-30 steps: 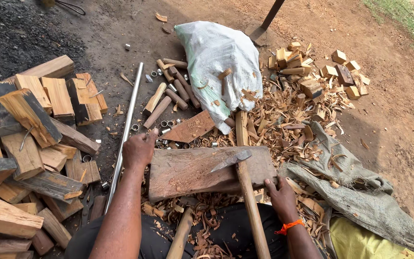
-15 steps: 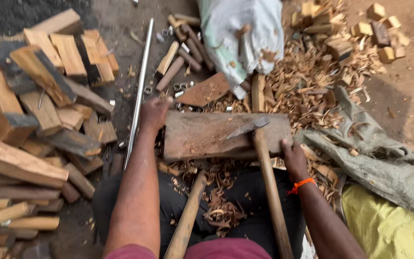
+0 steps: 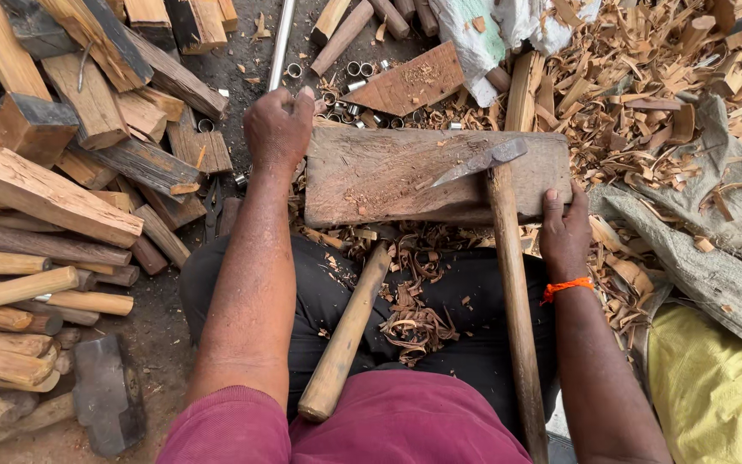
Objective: The person sits on the ground and uses a hammer and chisel to carve a small piece of wood held between their legs. They repeatedly strike the chisel to shape the wood, with wood shavings accumulating around the work area.
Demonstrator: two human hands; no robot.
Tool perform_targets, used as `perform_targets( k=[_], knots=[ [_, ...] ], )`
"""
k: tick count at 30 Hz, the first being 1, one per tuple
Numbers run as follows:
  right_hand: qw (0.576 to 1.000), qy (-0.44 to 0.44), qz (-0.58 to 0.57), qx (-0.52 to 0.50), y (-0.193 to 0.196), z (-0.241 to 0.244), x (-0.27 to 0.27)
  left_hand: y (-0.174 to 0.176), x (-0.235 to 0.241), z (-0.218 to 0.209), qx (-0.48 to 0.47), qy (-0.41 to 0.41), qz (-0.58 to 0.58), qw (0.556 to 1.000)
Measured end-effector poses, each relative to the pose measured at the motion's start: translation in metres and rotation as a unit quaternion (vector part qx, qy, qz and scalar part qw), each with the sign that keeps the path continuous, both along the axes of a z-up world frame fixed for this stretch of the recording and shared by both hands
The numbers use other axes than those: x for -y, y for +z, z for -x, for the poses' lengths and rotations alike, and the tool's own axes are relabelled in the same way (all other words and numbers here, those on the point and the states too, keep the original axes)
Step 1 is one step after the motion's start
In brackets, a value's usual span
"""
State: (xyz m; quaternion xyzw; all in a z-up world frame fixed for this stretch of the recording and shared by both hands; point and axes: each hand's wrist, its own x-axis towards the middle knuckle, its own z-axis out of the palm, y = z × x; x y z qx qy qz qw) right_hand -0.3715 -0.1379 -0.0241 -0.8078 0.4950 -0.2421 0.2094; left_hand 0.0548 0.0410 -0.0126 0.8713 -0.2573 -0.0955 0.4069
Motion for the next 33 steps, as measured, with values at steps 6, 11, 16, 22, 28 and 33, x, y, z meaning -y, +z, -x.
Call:
perform_targets(
  k=[6, 11, 16, 22, 28, 33],
  knots=[
    [0.996, 0.036, -0.074, 0.025, 0.047, 0.015, -0.072, 0.051, -0.013, 0.010, -0.217, -0.105, 0.332, 0.912],
    [0.924, 0.086, -0.366, 0.061, 0.097, -0.023, -0.099, 0.055, 0.006, 0.050, -0.393, -0.220, 0.424, 0.785],
    [0.943, 0.124, -0.307, -0.036, 0.136, -0.044, -0.119, 0.033, 0.009, 0.048, -0.397, -0.278, 0.420, 0.767],
    [0.908, 0.389, -0.156, 0.015, 0.156, -0.081, -0.134, 0.033, 0.015, 0.052, -0.380, -0.334, 0.416, 0.755],
    [0.921, 0.311, -0.174, 0.159, 0.242, -0.066, -0.149, 0.037, 0.023, 0.059, -0.383, -0.364, 0.368, 0.765],
    [0.920, 0.344, -0.188, 0.022, 0.229, -0.102, -0.144, 0.036, 0.028, 0.065, -0.345, -0.366, 0.387, 0.773]
  ],
)
